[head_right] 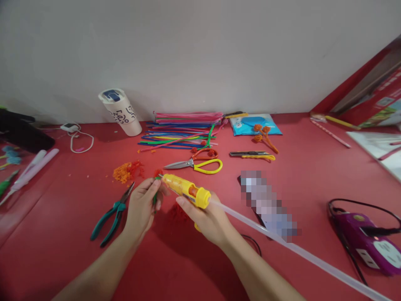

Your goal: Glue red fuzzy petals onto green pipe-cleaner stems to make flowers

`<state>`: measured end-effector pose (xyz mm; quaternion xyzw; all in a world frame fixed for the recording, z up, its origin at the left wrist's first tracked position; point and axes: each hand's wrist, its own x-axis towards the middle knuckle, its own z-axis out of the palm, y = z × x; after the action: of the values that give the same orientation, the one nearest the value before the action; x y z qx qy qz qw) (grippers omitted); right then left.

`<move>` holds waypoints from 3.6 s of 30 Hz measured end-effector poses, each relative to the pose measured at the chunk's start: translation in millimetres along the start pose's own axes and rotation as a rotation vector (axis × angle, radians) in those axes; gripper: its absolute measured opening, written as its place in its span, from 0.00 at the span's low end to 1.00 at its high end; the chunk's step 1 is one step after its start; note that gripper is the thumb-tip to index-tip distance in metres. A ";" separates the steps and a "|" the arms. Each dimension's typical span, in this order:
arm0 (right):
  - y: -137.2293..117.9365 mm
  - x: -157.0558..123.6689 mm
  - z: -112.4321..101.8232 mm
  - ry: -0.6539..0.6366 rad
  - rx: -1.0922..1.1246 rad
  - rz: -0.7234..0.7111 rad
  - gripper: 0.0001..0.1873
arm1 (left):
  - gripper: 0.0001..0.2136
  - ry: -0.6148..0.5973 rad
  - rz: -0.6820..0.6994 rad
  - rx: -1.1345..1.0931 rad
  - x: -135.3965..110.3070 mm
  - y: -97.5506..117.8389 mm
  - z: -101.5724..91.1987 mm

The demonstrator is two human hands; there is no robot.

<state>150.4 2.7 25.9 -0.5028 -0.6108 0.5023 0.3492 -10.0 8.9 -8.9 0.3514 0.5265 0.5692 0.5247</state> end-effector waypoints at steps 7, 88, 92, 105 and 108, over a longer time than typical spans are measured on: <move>5.5 -0.7 0.4 -0.040 0.052 0.063 0.17 | 0.09 -0.012 -0.001 -0.014 -0.2 0.6 0.2; 32.8 14.4 18.6 -0.333 -0.864 -0.679 0.04 | 0.09 -0.005 0.019 -0.002 -1.2 4.7 1.4; 29.0 15.4 18.1 -0.295 -0.501 -0.480 0.07 | 0.09 -0.004 0.016 0.001 -0.6 5.1 1.1; 18.3 19.9 0.2 0.026 0.286 -0.051 0.04 | 0.10 -0.199 -0.089 0.134 -8.3 -1.9 6.9; 15.3 19.8 0.8 0.100 0.240 -0.072 0.04 | 0.11 -0.226 -0.093 0.180 -11.0 -1.8 9.2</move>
<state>148.7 21.5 9.4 -0.4596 -0.5457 0.5332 0.4547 1.3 0.1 -7.1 0.4339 0.5287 0.4519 0.5727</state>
